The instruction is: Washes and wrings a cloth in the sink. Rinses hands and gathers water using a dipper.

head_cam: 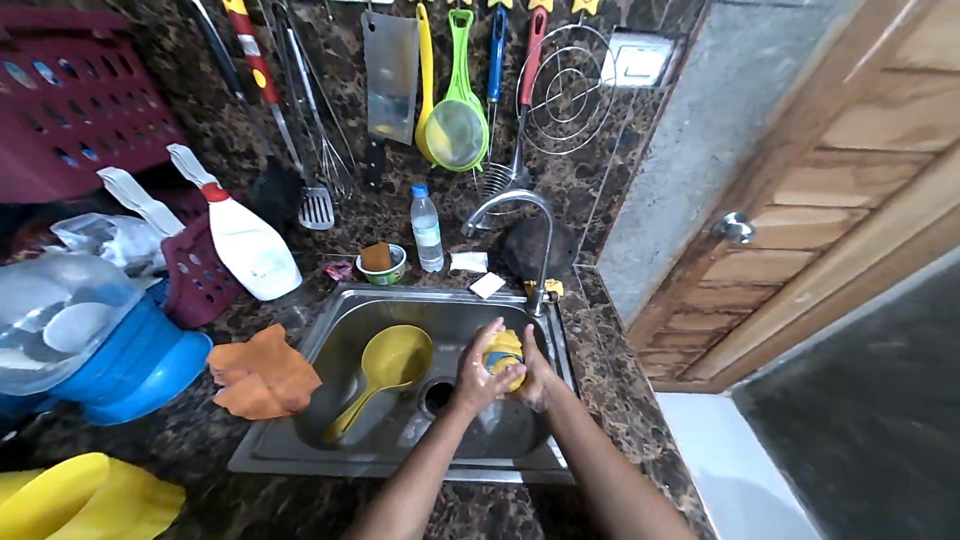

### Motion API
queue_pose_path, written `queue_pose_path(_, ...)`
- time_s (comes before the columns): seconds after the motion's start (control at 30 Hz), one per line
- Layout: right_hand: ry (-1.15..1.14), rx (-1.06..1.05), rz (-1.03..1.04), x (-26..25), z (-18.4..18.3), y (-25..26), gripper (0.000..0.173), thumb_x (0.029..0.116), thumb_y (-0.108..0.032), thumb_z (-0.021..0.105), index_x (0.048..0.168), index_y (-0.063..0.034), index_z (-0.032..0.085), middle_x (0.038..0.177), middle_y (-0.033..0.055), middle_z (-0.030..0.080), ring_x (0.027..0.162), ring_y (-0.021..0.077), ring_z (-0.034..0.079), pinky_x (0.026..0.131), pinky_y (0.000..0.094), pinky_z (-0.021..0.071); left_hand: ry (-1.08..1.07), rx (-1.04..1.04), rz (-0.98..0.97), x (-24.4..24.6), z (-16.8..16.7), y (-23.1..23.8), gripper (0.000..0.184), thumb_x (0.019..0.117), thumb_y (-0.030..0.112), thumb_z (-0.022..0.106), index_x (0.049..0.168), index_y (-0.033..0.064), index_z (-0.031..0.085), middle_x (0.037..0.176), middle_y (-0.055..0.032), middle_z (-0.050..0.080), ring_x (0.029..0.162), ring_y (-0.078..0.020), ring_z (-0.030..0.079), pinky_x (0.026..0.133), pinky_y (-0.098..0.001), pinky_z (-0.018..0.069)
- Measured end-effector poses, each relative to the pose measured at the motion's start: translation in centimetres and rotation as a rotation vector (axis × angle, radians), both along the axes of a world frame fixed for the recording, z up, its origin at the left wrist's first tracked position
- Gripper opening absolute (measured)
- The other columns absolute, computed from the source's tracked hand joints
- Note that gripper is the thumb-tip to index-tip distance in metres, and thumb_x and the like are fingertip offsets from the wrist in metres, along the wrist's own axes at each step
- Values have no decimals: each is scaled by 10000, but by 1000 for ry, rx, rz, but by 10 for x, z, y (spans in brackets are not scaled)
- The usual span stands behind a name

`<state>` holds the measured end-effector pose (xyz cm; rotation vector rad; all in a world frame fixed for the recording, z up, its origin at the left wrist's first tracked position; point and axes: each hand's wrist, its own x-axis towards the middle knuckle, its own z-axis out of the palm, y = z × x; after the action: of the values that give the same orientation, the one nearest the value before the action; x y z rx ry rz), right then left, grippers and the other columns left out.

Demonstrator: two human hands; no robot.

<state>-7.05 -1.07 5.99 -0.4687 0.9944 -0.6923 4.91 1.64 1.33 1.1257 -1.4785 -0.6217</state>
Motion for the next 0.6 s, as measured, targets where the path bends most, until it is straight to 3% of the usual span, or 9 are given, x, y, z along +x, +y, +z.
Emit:
queue_pose_path(0.07, -5, -146, -100, 6, -10, 2, 782, 1042, -650, 66, 1298, -89, 547, 962, 106, 663, 834, 178, 655, 702, 343, 557, -76, -127, 40, -9, 0, 2, 788, 792, 511, 787, 1393, 33, 608, 1379, -151, 637, 1289, -251, 601, 1096, -465, 481)
queue_pose_path(0.13, 73, -235, -176, 10, -12, 6, 678, 1099, -540, 160, 1333, -31, 541, 1071, 145, 657, 933, 195, 642, 808, 359, 546, -36, -155, 131, -19, 5, 4, 589, 789, 369, 807, 1253, 24, 693, 1265, -150, 690, 1199, -258, 644, 1044, -466, 509)
queue_pose_path(0.2, 217, -287, -232, 16, -4, 12, 573, 1116, -452, 303, 1338, 12, 554, 1169, 196, 637, 1032, 240, 619, 909, 403, 512, 47, -77, 221, -27, 13, 10, 469, 810, 231, 806, 1174, -38, 682, 1156, -192, 697, 1109, -288, 658, 996, -485, 514)
queue_pose_path(0.27, 381, -362, -231, 19, 4, 15, 439, 1113, -303, 421, 1333, 43, 577, 1262, 218, 632, 1155, 257, 601, 1012, 408, 473, 123, 37, 292, -33, 22, 13, 405, 862, 152, 781, 1173, -68, 644, 1106, -217, 681, 1072, -293, 655, 977, -477, 518)
queue_pose_path(0.33, 585, -393, -114, 20, 14, 19, 374, 1099, -139, 454, 1393, 77, 536, 1411, 268, 559, 1333, 324, 527, 1133, 441, 387, 207, 111, 342, -37, 22, 13, 412, 901, 136, 741, 1216, -97, 612, 1129, -249, 669, 1088, -305, 648, 987, -468, 511)
queue_pose_path(0.43, 693, -351, -113, 24, 7, 18, 363, 1056, -161, 556, 1296, 111, 576, 1305, 319, 589, 1231, 395, 568, 1064, 512, 434, 499, 301, 325, -41, 20, 9, 435, 989, 101, 647, 1360, -89, 521, 1303, -257, 601, 1212, -293, 588, 1059, -434, 477)
queue_pose_path(0.53, 793, -352, -97, 26, -1, 15, 381, 1007, -237, 632, 1232, 70, 616, 1228, 299, 630, 1170, 407, 607, 1004, 560, 476, 633, 485, 374, -41, 31, 5, 285, 1063, 159, 555, 1238, -61, 599, 1118, -223, 642, 1016, -278, 614, 907, -443, 508)
queue_pose_path(0.6, 910, -377, -33, 27, 1, 14, 386, 984, -287, 657, 1214, 23, 649, 1212, 269, 658, 1164, 405, 624, 975, 588, 487, 645, 575, 392, -37, 34, 2, 289, 1084, 211, 515, 1175, -39, 626, 1035, -202, 636, 949, -278, 603, 856, -451, 501)
